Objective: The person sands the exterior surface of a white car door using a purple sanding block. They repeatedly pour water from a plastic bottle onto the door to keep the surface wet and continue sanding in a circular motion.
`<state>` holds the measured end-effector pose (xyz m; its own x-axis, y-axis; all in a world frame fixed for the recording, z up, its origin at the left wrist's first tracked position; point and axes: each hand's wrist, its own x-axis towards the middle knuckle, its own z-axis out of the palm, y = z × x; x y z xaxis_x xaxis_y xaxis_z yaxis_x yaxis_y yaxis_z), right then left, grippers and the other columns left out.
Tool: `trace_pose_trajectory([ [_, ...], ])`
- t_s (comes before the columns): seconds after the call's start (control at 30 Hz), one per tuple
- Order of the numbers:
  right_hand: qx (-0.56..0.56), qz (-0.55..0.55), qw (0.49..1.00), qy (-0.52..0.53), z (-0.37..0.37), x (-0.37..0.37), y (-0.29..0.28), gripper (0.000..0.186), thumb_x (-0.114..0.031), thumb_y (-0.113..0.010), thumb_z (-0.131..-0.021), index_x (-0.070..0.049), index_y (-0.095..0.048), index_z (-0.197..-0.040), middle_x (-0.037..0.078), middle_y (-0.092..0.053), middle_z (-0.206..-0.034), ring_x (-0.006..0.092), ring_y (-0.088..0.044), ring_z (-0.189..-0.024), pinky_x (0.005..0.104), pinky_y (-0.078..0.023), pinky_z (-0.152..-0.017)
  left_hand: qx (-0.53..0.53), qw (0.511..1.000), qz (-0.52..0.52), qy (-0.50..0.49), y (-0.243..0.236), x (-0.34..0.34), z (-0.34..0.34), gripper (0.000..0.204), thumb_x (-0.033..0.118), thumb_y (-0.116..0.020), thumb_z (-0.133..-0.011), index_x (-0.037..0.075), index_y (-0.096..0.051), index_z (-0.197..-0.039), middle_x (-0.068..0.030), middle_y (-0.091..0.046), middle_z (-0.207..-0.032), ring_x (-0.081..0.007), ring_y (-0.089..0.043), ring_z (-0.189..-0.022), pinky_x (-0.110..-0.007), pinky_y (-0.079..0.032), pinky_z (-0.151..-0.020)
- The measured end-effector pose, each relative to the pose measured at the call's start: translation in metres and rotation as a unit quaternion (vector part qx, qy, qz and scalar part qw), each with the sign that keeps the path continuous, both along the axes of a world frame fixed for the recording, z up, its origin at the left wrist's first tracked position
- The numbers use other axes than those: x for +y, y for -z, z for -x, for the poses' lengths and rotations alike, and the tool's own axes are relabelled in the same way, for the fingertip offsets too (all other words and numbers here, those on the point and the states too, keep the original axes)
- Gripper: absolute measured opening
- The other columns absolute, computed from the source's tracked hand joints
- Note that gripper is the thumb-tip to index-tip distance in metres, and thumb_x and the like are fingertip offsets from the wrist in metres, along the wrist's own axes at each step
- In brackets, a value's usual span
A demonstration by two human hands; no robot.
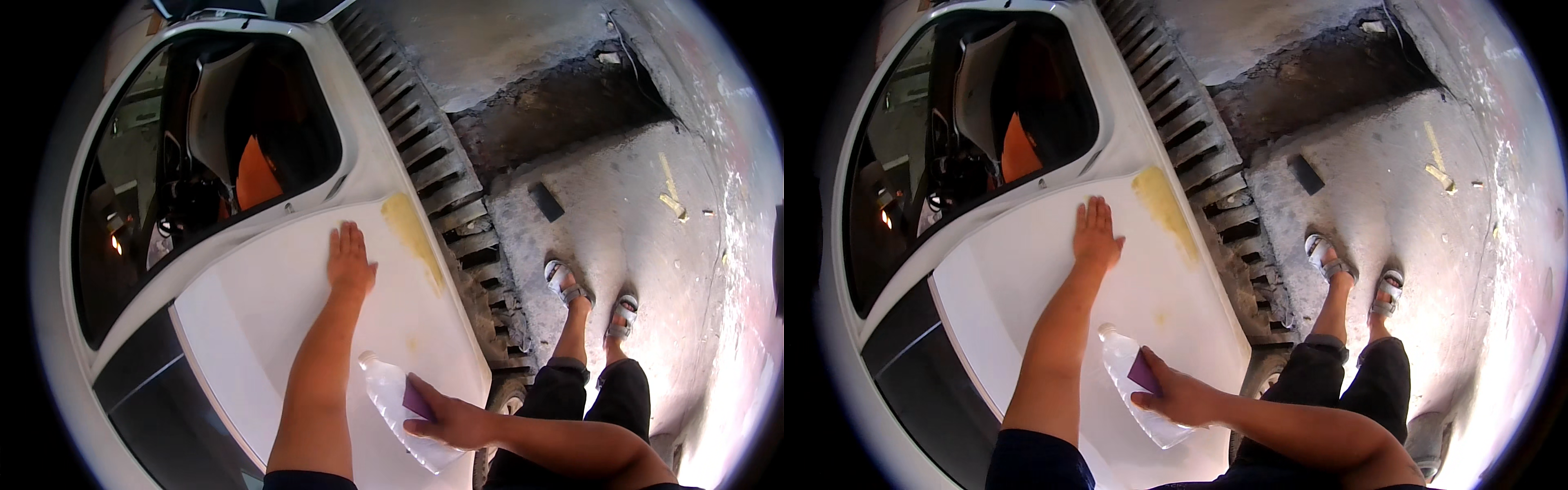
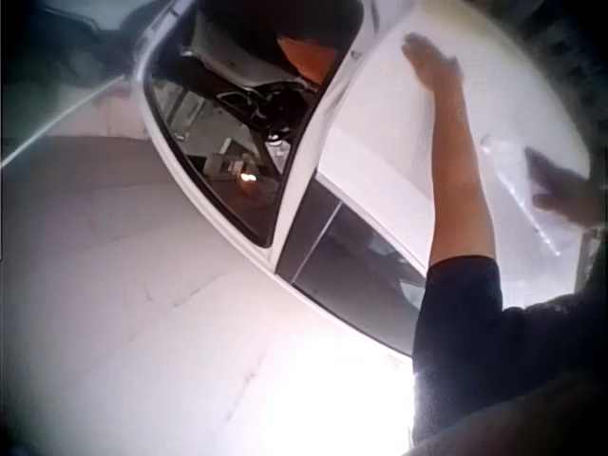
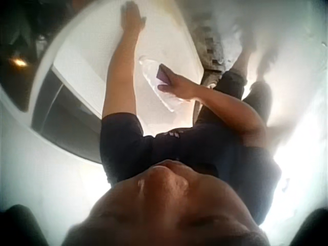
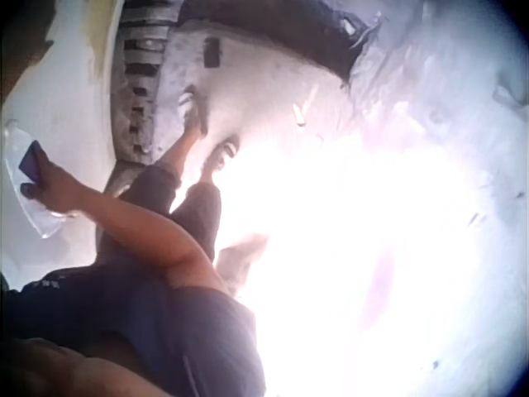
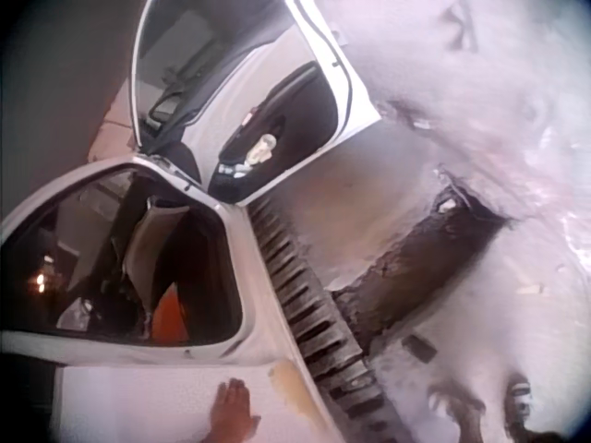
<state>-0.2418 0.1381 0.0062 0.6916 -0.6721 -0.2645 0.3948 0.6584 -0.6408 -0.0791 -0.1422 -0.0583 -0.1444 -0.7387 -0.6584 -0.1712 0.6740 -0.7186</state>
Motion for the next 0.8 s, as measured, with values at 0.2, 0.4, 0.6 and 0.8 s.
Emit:
trace_pose_trajectory([
  [0.2,-0.033,-0.011,0.999,0.025,0.002,-0.013,0.016,0.09,-0.043,-0.056,-0.095,-0.001,-0.001,-0.152,0.031,-0.048,-0.133,0.0401,-0.051,-0.122,0.0413,-0.039,-0.101,0.151,0.984,0.082,0.05,-0.069,-0.013,-0.011,0.073,0.053,-0.054,-0.089,0.014,-0.037,-0.148,-0.0082,-0.024,-0.158,-0.0316,-0.016,-0.147,-0.052,-0.007,-0.119],
  [0.4,-0.063,0.01,0.995,0.076,-0.025,-0.019,0.026,0.09,-0.039,-0.058,-0.094,-0.002,-0.001,-0.152,0.029,-0.049,-0.13,0.0398,-0.054,-0.116,0.0423,-0.04,-0.099,0.059,0.992,0.111,0.013,-0.099,-0.009,0.013,0.076,0.055,-0.041,-0.095,0.005,-0.027,-0.15,-0.0177,-0.021,-0.157,-0.0329,-0.011,-0.147,-0.049,-0.003,-0.119],
  [0.6,-0.028,-0.038,0.999,-0.004,-0.011,-0.004,0.053,0.088,-0.039,-0.058,-0.094,-0.002,-0.003,-0.153,0.028,-0.048,-0.131,0.039,-0.05,-0.12,0.0414,-0.038,-0.102,-0.037,0.999,-0.021,0.023,0.035,-0.018,0.021,0.076,0.054,-0.032,-0.098,0.004,-0.018,-0.153,-0.0126,-0.011,-0.161,-0.0312,-0.002,-0.149,-0.047,0.001,-0.119],
  [0.8,0.041,-0.078,0.994,-0.063,0.009,0.033,0.098,0.09,-0.043,-0.058,-0.092,-0.003,-0.004,-0.153,0.029,-0.051,-0.127,0.0404,-0.053,-0.117,0.0417,-0.041,-0.1,-0.013,0.992,-0.123,0.011,0.169,0.035,-0.018,0.081,0.057,-0.034,-0.096,0.003,-0.014,-0.153,-0.0117,-0.007,-0.162,-0.0284,0.002,-0.149,-0.045,0.001,-0.12],
])
